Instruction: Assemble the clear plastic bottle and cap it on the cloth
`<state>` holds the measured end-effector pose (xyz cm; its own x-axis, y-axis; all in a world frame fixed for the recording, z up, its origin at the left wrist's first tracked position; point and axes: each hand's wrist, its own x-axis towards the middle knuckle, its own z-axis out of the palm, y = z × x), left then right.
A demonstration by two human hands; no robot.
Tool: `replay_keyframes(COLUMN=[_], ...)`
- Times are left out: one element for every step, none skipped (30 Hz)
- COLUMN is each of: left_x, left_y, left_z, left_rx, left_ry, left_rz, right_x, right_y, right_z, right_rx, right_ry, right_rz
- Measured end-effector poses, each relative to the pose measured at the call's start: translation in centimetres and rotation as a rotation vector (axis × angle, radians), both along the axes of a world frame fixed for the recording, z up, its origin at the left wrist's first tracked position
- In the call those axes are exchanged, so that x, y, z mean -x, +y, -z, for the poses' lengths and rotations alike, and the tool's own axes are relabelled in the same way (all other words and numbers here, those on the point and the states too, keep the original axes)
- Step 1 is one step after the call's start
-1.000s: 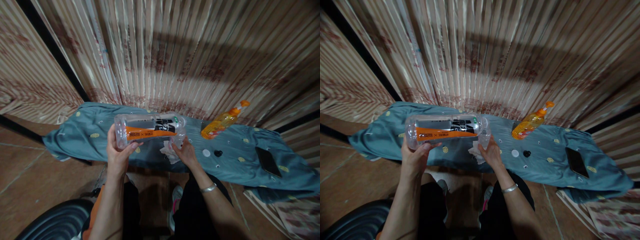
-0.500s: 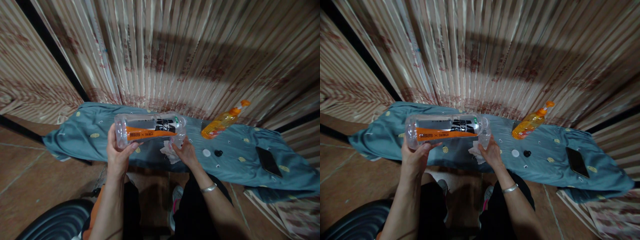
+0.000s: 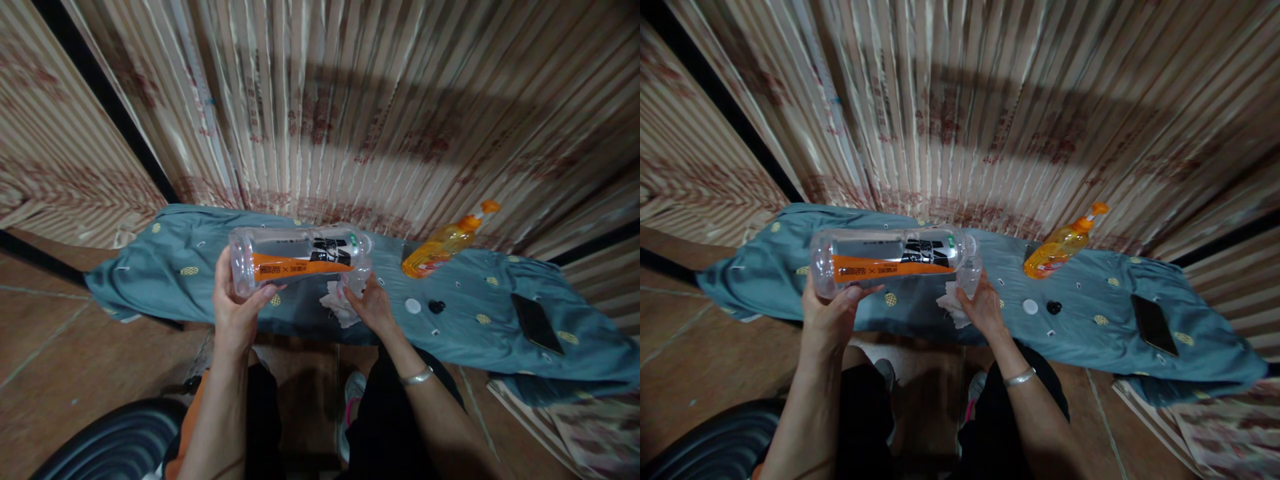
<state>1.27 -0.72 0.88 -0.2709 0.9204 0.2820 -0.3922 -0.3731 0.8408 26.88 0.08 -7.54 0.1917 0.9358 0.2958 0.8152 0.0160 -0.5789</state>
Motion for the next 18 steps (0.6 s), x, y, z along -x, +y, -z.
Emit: replay_keyframes(left_x=[0.01,0.01,0.01,0.01,0.00,-0.01,-0.02,-0.03,-0.03,-0.03,-0.02,-0.01,0.00,0.00,0.01,0.00,-0.01,-0.02], left_y=[0.01,0.02,0.02,0.02,0.01,0.00,0.00,-0.01,-0.02,-0.02,-0.02,-0.02,-0.01,-0.01,0.00,0.01,0.02,0.02], left_z=[0.05,0.09,0.12,0.14,0.15,0.16,0.16,0.15,0.15,0.15,0.15,0.16,0.17,0.18,0.18,0.18,0.17,0.16], left_rx=[-0.001,-0.003,-0.005,-0.006,-0.006,-0.004,-0.003,-0.003,-0.004,-0.003,-0.001,0.004,0.008,0.010,0.009,0.005,0.003,0.000], left_ry=[0.004,0.011,0.016,0.016,0.012,0.008,0.005,0.006,0.010,0.014,0.016,0.012,0.007,0.004,0.005,0.007,0.007,0.006], left_rz=[0.001,0.002,0.001,-0.001,-0.002,-0.004,-0.006,-0.007,-0.007,-0.006,-0.005,-0.006,-0.007,-0.010,-0.013,-0.016,-0.015,-0.014], right_x=[-0.01,0.00,0.01,0.03,0.06,0.09,0.11,0.13,0.14,0.14,0.13,0.12,0.11,0.10,0.10,0.10,0.11,0.12], right_y=[0.01,0.01,0.01,0.01,0.01,0.00,0.00,-0.01,-0.01,0.00,0.00,0.00,0.00,-0.01,-0.01,-0.02,-0.02,-0.03], right_z=[0.04,0.06,0.07,0.05,0.02,-0.02,-0.04,-0.05,-0.04,-0.02,0.01,0.03,0.04,0.03,0.00,-0.05,-0.11,-0.16], right_rx=[-0.002,-0.007,-0.010,-0.010,-0.004,0.001,0.003,0.001,-0.004,-0.011,-0.017,-0.020,-0.019,-0.014,-0.008,-0.004,0.000,0.003], right_ry=[0.002,0.004,0.005,0.006,0.007,0.008,0.007,0.008,0.010,0.014,0.016,0.018,0.019,0.019,0.020,0.020,0.022,0.024], right_rz=[0.003,0.004,0.003,0.004,0.006,0.008,0.008,0.008,0.006,0.005,0.003,0.003,0.004,0.006,0.008,0.009,0.010,0.010])
